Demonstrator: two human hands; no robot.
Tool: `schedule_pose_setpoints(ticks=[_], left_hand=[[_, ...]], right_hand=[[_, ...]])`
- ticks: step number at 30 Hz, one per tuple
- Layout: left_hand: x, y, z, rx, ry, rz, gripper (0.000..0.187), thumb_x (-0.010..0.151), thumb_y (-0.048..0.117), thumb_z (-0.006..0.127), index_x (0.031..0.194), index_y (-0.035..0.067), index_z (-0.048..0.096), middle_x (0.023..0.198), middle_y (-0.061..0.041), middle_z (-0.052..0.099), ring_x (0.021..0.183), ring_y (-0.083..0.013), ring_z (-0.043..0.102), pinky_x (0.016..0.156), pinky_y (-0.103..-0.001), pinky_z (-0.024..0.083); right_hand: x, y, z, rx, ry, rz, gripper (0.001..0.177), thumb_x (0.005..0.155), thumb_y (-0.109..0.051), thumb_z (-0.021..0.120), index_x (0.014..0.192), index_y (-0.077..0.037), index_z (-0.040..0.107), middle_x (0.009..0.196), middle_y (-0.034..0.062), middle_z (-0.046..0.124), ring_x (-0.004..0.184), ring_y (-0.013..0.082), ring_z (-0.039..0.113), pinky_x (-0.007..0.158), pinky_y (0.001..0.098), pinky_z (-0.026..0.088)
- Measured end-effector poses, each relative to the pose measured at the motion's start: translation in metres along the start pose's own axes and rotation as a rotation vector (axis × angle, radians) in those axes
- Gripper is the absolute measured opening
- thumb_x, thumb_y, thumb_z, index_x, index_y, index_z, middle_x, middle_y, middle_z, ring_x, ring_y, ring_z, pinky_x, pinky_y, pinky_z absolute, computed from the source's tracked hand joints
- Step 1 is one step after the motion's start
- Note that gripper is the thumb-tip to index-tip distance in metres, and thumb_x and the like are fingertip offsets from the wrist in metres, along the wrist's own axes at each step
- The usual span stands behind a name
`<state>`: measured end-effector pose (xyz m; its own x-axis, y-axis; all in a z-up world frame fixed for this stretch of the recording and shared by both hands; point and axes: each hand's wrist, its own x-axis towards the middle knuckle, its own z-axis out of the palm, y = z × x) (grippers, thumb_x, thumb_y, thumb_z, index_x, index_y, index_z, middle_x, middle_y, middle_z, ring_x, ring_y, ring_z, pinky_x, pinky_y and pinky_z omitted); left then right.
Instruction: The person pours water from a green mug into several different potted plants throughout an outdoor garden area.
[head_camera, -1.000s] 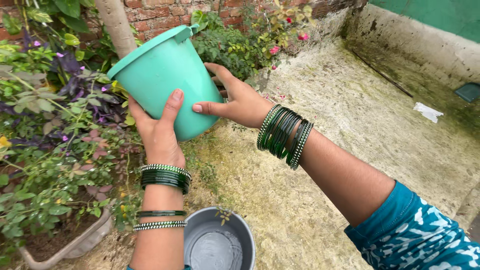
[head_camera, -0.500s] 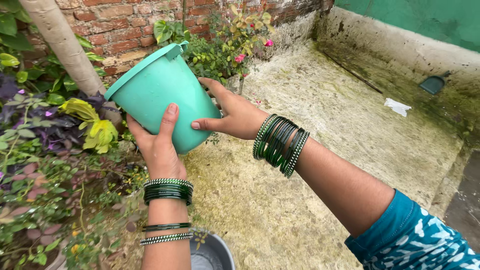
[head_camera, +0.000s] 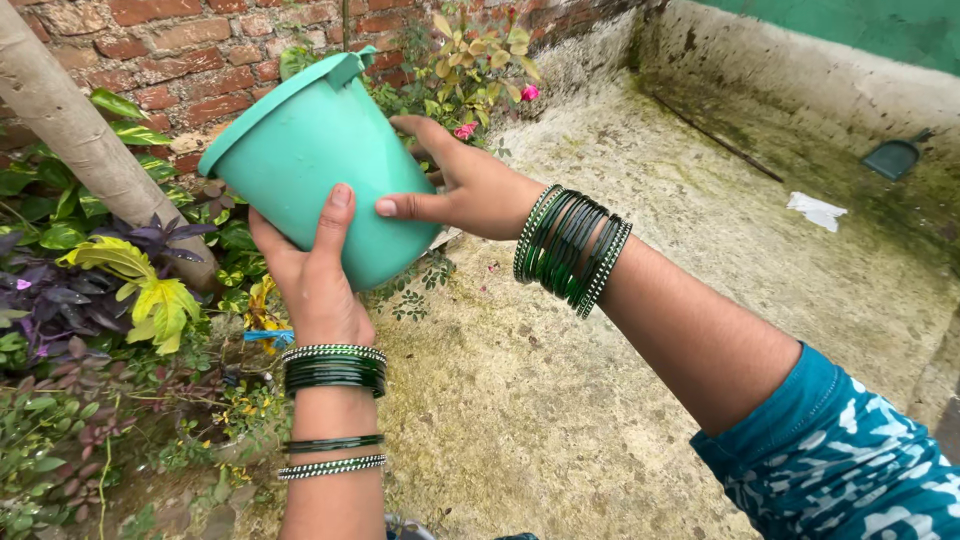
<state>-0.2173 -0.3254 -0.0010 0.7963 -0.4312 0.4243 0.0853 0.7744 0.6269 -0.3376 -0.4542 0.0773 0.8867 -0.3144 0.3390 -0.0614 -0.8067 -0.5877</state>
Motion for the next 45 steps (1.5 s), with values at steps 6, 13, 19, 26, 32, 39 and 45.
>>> schedule_pose_setpoints(ticks=[6, 13, 19, 26, 32, 39, 45], left_hand=[[0.009, -0.031, 0.013, 0.08, 0.067, -0.013, 0.093, 0.087, 0.016, 0.082, 0.16, 0.008, 0.024, 0.154, -0.012, 0.047, 0.139, -0.0253, 0.052, 0.117, -0.045, 0.044], [0.021, -0.066, 0.029, 0.116, 0.086, -0.013, 0.09, 0.091, 0.012, 0.076, 0.16, 0.01, 0.019, 0.154, -0.01, 0.045, 0.136, -0.0242, 0.052, 0.113, -0.044, 0.047], [0.027, -0.079, 0.062, -0.007, 0.026, -0.058, 0.088, 0.094, 0.01, 0.069, 0.166, 0.012, 0.018, 0.157, -0.014, 0.046, 0.138, -0.0276, 0.053, 0.112, -0.045, 0.05], [0.02, -0.108, 0.068, 0.17, -0.008, -0.005, 0.109, 0.087, -0.01, 0.071, 0.166, 0.024, 0.004, 0.167, -0.01, 0.03, 0.15, -0.0277, 0.041, 0.118, -0.049, 0.046], [0.046, -0.109, 0.035, 0.219, -0.005, -0.117, 0.105, 0.092, -0.005, 0.071, 0.167, 0.03, 0.008, 0.167, -0.01, 0.037, 0.147, -0.027, 0.048, 0.107, -0.053, 0.054], [0.091, -0.132, -0.001, 0.271, 0.005, -0.238, 0.095, 0.097, 0.006, 0.071, 0.168, 0.031, 0.013, 0.166, -0.008, 0.042, 0.142, -0.0262, 0.054, 0.097, -0.05, 0.057], [0.139, -0.137, -0.021, 0.369, 0.154, -0.256, 0.104, 0.085, 0.004, 0.074, 0.16, 0.035, 0.008, 0.158, -0.003, 0.042, 0.138, -0.0259, 0.054, 0.088, -0.054, 0.06]], right_hand=[[0.025, 0.042, 0.001, -0.036, 0.024, 0.003, 0.108, 0.086, -0.064, 0.071, 0.16, -0.003, 0.021, 0.145, 0.033, 0.052, 0.135, 0.0379, 0.057, 0.108, 0.0445, 0.051], [0.043, 0.086, -0.015, 0.089, -0.036, 0.04, 0.114, 0.077, -0.069, 0.067, 0.158, -0.003, 0.02, 0.143, 0.0277, 0.055, 0.125, 0.0341, 0.065, 0.098, 0.042, 0.058], [0.069, 0.118, -0.042, 0.139, -0.072, -0.039, 0.126, 0.074, -0.071, 0.074, 0.155, 0.01, 0.021, 0.138, 0.0326, 0.057, 0.127, 0.0355, 0.065, 0.103, 0.0404, 0.056], [0.093, 0.144, -0.033, 0.22, -0.019, -0.05, 0.142, 0.053, -0.067, 0.088, 0.151, 0.012, 0.023, 0.139, 0.0299, 0.056, 0.128, 0.0364, 0.062, 0.108, 0.0408, 0.052], [0.122, 0.153, -0.005, 0.245, 0.085, -0.064, 0.142, 0.051, -0.067, 0.088, 0.152, 0.013, 0.028, 0.138, 0.0301, 0.058, 0.127, 0.0358, 0.064, 0.107, 0.0391, 0.052], [0.168, 0.179, 0.025, 0.295, 0.012, -0.082, 0.141, 0.05, -0.069, 0.086, 0.148, 0.016, 0.031, 0.13, 0.0299, 0.064, 0.121, 0.0351, 0.069, 0.104, 0.0375, 0.056], [0.226, 0.189, 0.057, 0.245, -0.003, -0.055, 0.144, 0.05, -0.068, 0.087, 0.149, 0.017, 0.026, 0.133, 0.0312, 0.061, 0.122, 0.0359, 0.067, 0.103, 0.0376, 0.054]])
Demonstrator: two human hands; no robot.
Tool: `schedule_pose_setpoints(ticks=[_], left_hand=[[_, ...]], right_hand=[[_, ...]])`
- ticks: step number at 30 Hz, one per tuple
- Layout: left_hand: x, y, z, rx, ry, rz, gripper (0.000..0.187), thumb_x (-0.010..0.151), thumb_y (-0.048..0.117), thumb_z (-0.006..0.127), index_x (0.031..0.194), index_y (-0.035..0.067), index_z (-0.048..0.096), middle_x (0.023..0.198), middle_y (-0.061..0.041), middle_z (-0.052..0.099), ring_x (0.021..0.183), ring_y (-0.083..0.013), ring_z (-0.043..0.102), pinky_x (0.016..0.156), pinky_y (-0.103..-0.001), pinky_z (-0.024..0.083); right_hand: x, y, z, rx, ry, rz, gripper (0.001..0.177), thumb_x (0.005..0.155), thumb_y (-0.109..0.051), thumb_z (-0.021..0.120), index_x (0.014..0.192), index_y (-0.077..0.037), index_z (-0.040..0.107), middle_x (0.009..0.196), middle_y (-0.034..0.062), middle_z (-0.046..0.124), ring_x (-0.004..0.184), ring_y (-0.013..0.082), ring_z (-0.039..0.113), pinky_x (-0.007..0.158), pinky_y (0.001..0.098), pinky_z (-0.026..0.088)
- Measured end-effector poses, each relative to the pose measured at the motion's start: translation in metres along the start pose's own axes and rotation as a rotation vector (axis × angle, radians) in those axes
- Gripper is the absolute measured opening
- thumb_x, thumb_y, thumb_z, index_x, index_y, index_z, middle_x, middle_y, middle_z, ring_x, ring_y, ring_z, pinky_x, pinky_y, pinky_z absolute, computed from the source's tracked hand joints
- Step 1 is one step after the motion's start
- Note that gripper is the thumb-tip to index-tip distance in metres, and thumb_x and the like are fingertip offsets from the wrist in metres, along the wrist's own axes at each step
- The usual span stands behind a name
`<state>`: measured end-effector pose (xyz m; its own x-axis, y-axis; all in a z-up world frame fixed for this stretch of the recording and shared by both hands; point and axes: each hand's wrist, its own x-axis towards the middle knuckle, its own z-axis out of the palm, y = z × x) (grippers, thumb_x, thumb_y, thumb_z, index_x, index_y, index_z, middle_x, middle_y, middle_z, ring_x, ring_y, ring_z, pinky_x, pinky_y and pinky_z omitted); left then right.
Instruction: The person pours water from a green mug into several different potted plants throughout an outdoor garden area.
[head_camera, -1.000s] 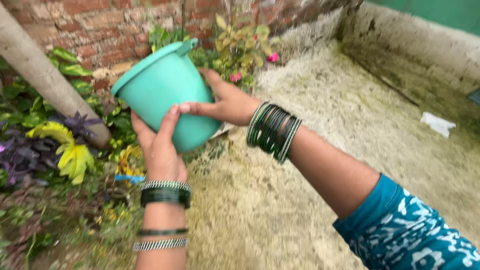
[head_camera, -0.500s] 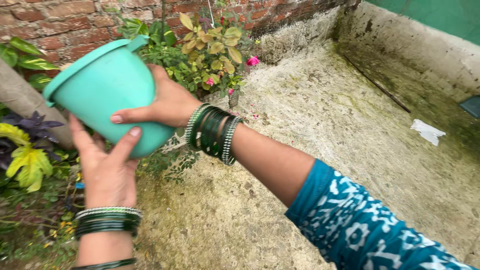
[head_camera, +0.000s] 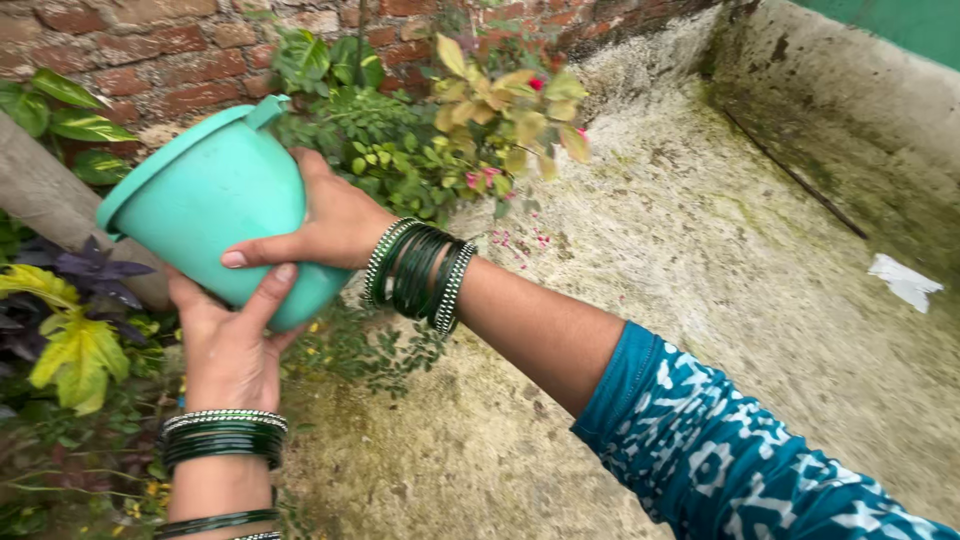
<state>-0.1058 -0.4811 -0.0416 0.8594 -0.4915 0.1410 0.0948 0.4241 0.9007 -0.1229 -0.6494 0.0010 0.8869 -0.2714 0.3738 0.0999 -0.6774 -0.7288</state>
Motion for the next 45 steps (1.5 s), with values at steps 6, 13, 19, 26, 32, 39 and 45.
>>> schedule_pose_setpoints(ticks=[6, 13, 19, 26, 32, 39, 45], left_hand=[[0.063, 0.007, -0.034, -0.137, -0.08, 0.053, 0.098, 0.085, 0.0, 0.076, 0.16, 0.025, 0.017, 0.156, -0.008, 0.043, 0.14, -0.0272, 0.054, 0.099, -0.052, 0.055], [0.111, 0.021, -0.072, -0.15, -0.07, 0.014, 0.088, 0.085, -0.001, 0.074, 0.154, 0.022, 0.024, 0.152, -0.008, 0.048, 0.138, -0.0276, 0.056, 0.097, -0.052, 0.056], [0.148, 0.025, -0.095, -0.178, -0.036, 0.107, 0.083, 0.09, 0.002, 0.075, 0.157, 0.018, 0.028, 0.153, -0.01, 0.049, 0.141, -0.0286, 0.054, 0.107, -0.052, 0.057], [0.183, 0.041, -0.115, -0.191, 0.05, 0.09, 0.073, 0.091, 0.02, 0.073, 0.153, 0.019, 0.034, 0.15, -0.007, 0.052, 0.135, -0.0289, 0.057, 0.098, -0.057, 0.059], [0.208, 0.042, -0.137, -0.135, 0.145, 0.155, 0.073, 0.093, 0.024, 0.074, 0.155, 0.017, 0.035, 0.152, -0.009, 0.052, 0.135, -0.0298, 0.058, 0.097, -0.054, 0.054], [0.234, 0.044, -0.155, -0.155, 0.205, 0.153, 0.071, 0.093, 0.024, 0.073, 0.153, 0.014, 0.037, 0.151, -0.009, 0.053, 0.135, -0.0294, 0.059, 0.1, -0.056, 0.059], [0.263, 0.055, -0.18, -0.173, 0.246, 0.06, 0.073, 0.088, 0.03, 0.072, 0.151, 0.015, 0.037, 0.145, -0.009, 0.056, 0.128, -0.0321, 0.063, 0.092, -0.059, 0.06]], right_hand=[[0.059, 0.003, 0.018, 0.002, -0.108, 0.011, 0.138, 0.06, -0.073, 0.082, 0.152, 0.013, 0.026, 0.137, 0.0311, 0.059, 0.126, 0.0354, 0.064, 0.106, 0.0396, 0.052], [0.113, 0.006, 0.049, 0.066, -0.155, 0.015, 0.134, 0.063, -0.073, 0.08, 0.152, 0.011, 0.023, 0.134, 0.0311, 0.06, 0.123, 0.0341, 0.067, 0.103, 0.0397, 0.055], [0.167, 0.016, 0.07, 0.049, -0.252, -0.027, 0.131, 0.066, -0.072, 0.079, 0.151, 0.012, 0.025, 0.134, 0.0307, 0.06, 0.123, 0.0341, 0.067, 0.103, 0.0394, 0.055], [0.246, 0.021, 0.101, -0.041, -0.372, -0.137, 0.13, 0.069, -0.08, 0.071, 0.147, 0.015, 0.027, 0.131, 0.0334, 0.06, 0.116, 0.0355, 0.07, 0.098, 0.0393, 0.059], [0.291, 0.027, 0.125, -0.006, -0.471, -0.233, 0.129, 0.07, -0.083, 0.066, 0.149, 0.014, 0.03, 0.132, 0.0322, 0.061, 0.12, 0.0352, 0.068, 0.102, 0.038, 0.056], [0.326, 0.023, 0.145, 0.021, -0.565, -0.179, 0.129, 0.067, -0.081, 0.066, 0.146, 0.015, 0.03, 0.129, 0.0306, 0.065, 0.114, 0.0313, 0.074, 0.097, 0.0354, 0.06], [0.354, 0.025, 0.171, 0.035, -0.55, -0.208, 0.128, 0.068, -0.08, 0.068, 0.148, 0.013, 0.031, 0.131, 0.0306, 0.064, 0.118, 0.0325, 0.071, 0.1, 0.0357, 0.057]])
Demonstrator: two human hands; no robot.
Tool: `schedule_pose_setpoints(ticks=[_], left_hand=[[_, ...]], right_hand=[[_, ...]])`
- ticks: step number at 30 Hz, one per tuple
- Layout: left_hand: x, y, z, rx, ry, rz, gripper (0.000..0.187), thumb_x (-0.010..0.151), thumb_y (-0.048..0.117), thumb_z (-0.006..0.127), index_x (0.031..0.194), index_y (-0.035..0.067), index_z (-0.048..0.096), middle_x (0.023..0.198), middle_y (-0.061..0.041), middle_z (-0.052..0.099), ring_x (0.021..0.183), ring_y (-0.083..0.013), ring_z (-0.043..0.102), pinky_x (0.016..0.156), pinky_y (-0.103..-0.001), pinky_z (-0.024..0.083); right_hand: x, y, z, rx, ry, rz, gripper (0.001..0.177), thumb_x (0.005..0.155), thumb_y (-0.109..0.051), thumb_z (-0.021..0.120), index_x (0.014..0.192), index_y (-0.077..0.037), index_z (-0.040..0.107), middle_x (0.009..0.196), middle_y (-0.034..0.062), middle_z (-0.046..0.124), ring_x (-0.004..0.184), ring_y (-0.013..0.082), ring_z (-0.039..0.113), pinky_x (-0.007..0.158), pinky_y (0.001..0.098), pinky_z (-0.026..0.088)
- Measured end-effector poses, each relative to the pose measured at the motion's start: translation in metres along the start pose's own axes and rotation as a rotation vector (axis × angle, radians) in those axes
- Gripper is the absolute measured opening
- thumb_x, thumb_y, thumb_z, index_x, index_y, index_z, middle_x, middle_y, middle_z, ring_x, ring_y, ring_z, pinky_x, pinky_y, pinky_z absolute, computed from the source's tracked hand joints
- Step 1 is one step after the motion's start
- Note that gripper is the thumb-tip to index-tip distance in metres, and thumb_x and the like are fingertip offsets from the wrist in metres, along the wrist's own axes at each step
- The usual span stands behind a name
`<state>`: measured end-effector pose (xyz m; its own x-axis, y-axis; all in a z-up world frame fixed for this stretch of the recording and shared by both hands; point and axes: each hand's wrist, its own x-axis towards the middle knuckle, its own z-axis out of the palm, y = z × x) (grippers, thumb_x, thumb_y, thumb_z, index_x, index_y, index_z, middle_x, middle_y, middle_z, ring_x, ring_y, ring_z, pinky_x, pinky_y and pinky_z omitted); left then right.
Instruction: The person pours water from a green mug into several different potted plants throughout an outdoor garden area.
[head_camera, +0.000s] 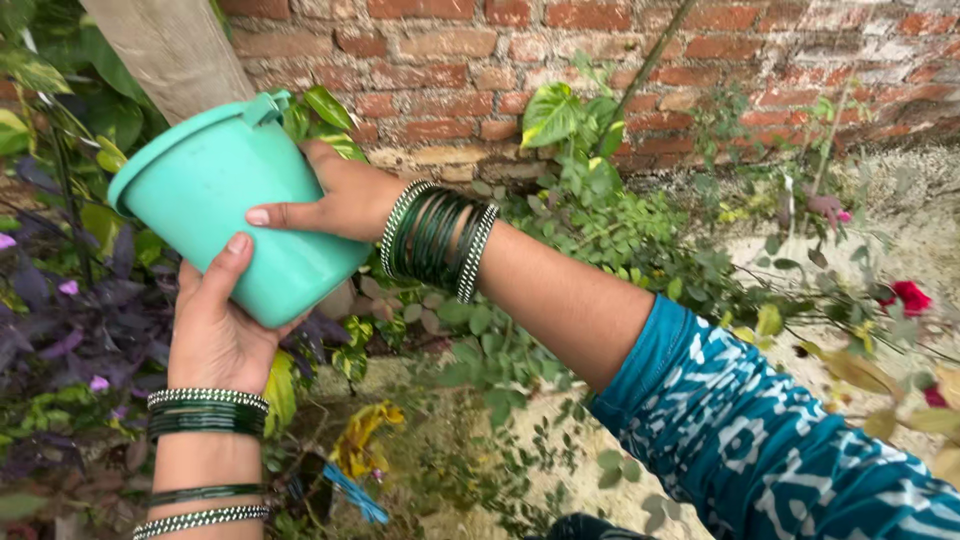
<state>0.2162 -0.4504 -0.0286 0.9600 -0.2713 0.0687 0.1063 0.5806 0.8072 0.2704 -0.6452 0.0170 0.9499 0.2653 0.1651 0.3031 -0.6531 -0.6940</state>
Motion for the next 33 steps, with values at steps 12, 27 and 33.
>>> schedule_pose_setpoints(ticks=[12, 27, 33], left_hand=[[0.055, 0.043, -0.06, 0.067, -0.059, -0.059, 0.079, 0.083, 0.05, 0.073, 0.149, 0.019, 0.041, 0.142, -0.007, 0.06, 0.121, -0.0305, 0.066, 0.083, -0.052, 0.059], [0.076, 0.077, -0.105, 0.046, -0.045, -0.138, 0.081, 0.082, 0.058, 0.071, 0.148, 0.019, 0.045, 0.143, -0.009, 0.06, 0.122, -0.0336, 0.064, 0.086, -0.057, 0.051], [0.089, 0.084, -0.104, 0.09, -0.028, -0.185, 0.084, 0.079, 0.059, 0.07, 0.147, 0.021, 0.043, 0.144, -0.008, 0.059, 0.125, -0.0348, 0.064, 0.091, -0.064, 0.05]], right_hand=[[0.058, -0.019, 0.016, -0.138, 0.013, 0.032, 0.123, 0.075, -0.067, 0.077, 0.155, 0.006, 0.019, 0.139, 0.0349, 0.053, 0.124, 0.0356, 0.064, 0.104, 0.0367, 0.052], [0.112, -0.04, 0.054, -0.125, 0.077, -0.005, 0.112, 0.074, -0.07, 0.074, 0.147, 0.005, 0.036, 0.124, 0.0266, 0.069, 0.109, 0.0301, 0.076, 0.096, 0.0346, 0.059], [0.122, -0.035, 0.052, -0.116, 0.084, 0.061, 0.111, 0.074, -0.07, 0.074, 0.146, 0.006, 0.038, 0.122, 0.0278, 0.07, 0.108, 0.0301, 0.077, 0.095, 0.0342, 0.06]])
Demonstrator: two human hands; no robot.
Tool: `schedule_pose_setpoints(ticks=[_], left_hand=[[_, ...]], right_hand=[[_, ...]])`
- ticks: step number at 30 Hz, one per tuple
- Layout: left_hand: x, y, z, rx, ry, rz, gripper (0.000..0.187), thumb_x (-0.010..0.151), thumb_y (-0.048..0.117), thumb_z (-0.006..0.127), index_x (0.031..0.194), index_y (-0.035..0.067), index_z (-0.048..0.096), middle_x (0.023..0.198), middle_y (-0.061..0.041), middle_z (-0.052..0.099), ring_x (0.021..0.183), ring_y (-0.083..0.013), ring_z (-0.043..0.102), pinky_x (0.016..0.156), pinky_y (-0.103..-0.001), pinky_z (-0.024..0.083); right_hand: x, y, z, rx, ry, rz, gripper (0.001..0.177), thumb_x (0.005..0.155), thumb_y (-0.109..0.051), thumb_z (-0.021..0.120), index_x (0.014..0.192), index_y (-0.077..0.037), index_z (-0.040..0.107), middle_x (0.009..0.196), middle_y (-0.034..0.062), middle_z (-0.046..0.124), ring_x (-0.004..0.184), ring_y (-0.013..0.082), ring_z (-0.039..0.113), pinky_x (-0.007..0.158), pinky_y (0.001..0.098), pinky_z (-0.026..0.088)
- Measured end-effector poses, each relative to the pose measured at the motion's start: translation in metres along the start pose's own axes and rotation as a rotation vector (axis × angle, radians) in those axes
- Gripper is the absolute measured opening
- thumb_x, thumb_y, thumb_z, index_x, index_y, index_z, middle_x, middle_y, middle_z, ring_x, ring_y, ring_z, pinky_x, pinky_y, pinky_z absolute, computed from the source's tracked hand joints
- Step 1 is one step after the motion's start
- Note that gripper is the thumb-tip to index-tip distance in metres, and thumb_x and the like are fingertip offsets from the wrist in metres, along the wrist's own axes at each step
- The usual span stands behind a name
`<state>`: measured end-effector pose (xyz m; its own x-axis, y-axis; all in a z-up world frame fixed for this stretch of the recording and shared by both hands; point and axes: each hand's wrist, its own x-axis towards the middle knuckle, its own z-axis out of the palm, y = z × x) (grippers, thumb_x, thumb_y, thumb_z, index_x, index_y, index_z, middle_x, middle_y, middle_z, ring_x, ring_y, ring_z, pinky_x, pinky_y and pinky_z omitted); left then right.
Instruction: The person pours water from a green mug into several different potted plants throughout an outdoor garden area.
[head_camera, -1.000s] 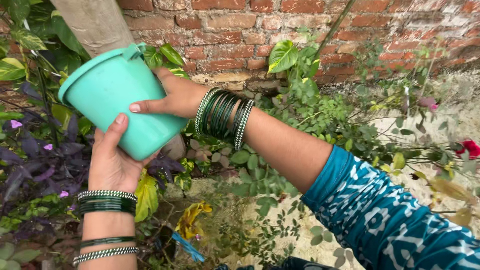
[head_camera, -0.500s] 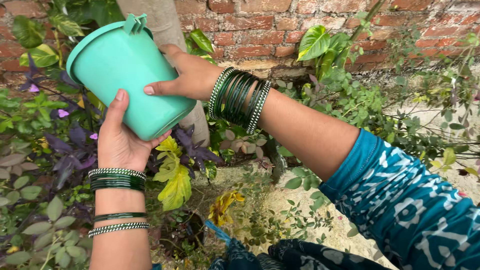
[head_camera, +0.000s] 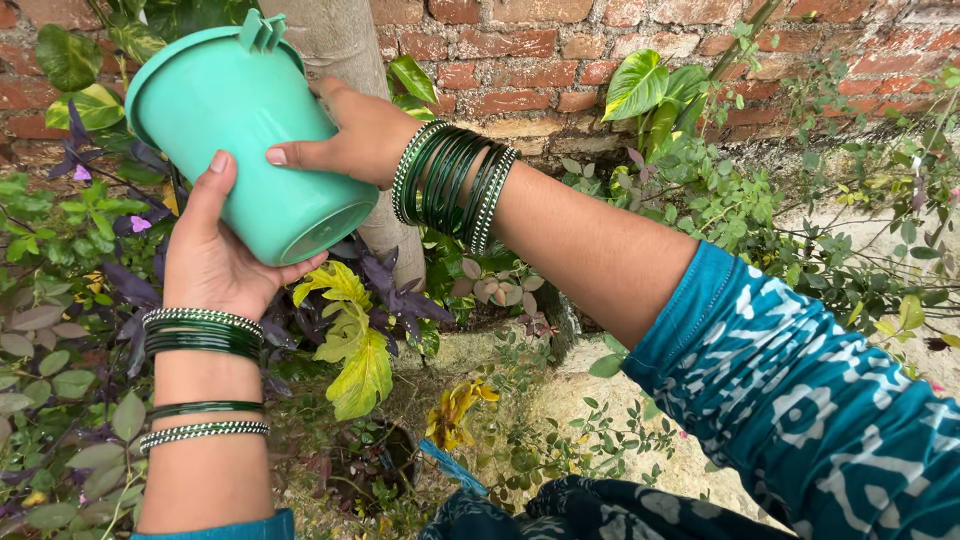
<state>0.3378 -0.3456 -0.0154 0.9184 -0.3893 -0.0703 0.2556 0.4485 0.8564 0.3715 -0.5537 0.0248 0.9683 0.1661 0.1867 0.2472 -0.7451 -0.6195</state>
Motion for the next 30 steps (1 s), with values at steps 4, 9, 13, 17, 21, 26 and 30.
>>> schedule_pose_setpoints(ticks=[4, 9, 13, 17, 21, 26, 30], left_hand=[[0.004, 0.002, -0.003, 0.0, -0.003, -0.029, 0.084, 0.078, 0.06, 0.07, 0.147, 0.021, 0.043, 0.144, -0.008, 0.059, 0.125, -0.0347, 0.063, 0.092, -0.065, 0.049], [0.001, 0.004, -0.006, -0.012, 0.025, -0.035, 0.085, 0.076, 0.058, 0.07, 0.147, 0.022, 0.04, 0.146, -0.009, 0.055, 0.128, -0.0376, 0.061, 0.093, -0.072, 0.047], [-0.007, 0.008, -0.012, -0.011, 0.053, -0.027, 0.086, 0.076, 0.059, 0.07, 0.148, 0.023, 0.039, 0.147, -0.01, 0.055, 0.13, -0.0383, 0.059, 0.095, -0.072, 0.045], [-0.016, 0.014, -0.024, -0.004, 0.068, -0.011, 0.087, 0.076, 0.06, 0.071, 0.149, 0.022, 0.04, 0.149, -0.009, 0.055, 0.131, -0.0387, 0.06, 0.094, -0.073, 0.046], [-0.022, 0.022, -0.035, 0.013, 0.1, -0.018, 0.088, 0.075, 0.061, 0.07, 0.149, 0.024, 0.04, 0.147, -0.01, 0.056, 0.129, -0.0388, 0.06, 0.094, -0.071, 0.045], [-0.023, 0.027, -0.045, 0.002, 0.075, -0.015, 0.087, 0.076, 0.061, 0.069, 0.149, 0.024, 0.04, 0.148, -0.01, 0.056, 0.128, -0.0402, 0.06, 0.093, -0.072, 0.045], [-0.017, 0.027, -0.044, -0.006, 0.076, -0.033, 0.086, 0.076, 0.061, 0.069, 0.149, 0.025, 0.039, 0.148, -0.009, 0.056, 0.129, -0.0391, 0.06, 0.092, -0.072, 0.045]], right_hand=[[0.002, -0.001, 0.0, 0.014, 0.033, -0.053, 0.115, 0.072, -0.071, 0.076, 0.148, 0.006, 0.034, 0.123, 0.0288, 0.068, 0.108, 0.0318, 0.075, 0.095, 0.0349, 0.059], [0.006, -0.003, 0.005, -0.085, 0.024, 0.016, 0.115, 0.071, -0.073, 0.074, 0.147, 0.005, 0.037, 0.121, 0.0291, 0.067, 0.107, 0.0325, 0.074, 0.094, 0.0356, 0.059], [0.015, -0.007, 0.017, -0.131, 0.058, -0.088, 0.116, 0.075, -0.075, 0.078, 0.143, 0.011, 0.04, 0.125, 0.0324, 0.064, 0.112, 0.0355, 0.071, 0.097, 0.0372, 0.057], [0.022, -0.019, 0.028, -0.043, 0.004, -0.041, 0.114, 0.069, -0.073, 0.075, 0.141, 0.009, 0.043, 0.12, 0.0292, 0.069, 0.107, 0.0317, 0.075, 0.092, 0.0352, 0.06], [0.03, -0.033, 0.04, -0.031, -0.012, -0.053, 0.115, 0.069, -0.073, 0.075, 0.141, 0.01, 0.042, 0.12, 0.0296, 0.068, 0.106, 0.0316, 0.076, 0.092, 0.0352, 0.06], [0.036, -0.043, 0.047, -0.093, -0.023, -0.02, 0.116, 0.069, -0.075, 0.072, 0.141, 0.01, 0.041, 0.119, 0.0285, 0.069, 0.105, 0.031, 0.076, 0.092, 0.0348, 0.059], [0.038, -0.042, 0.045, -0.089, -0.041, 0.012, 0.115, 0.07, -0.075, 0.071, 0.141, 0.01, 0.04, 0.12, 0.0286, 0.068, 0.106, 0.0309, 0.075, 0.092, 0.0347, 0.059]])
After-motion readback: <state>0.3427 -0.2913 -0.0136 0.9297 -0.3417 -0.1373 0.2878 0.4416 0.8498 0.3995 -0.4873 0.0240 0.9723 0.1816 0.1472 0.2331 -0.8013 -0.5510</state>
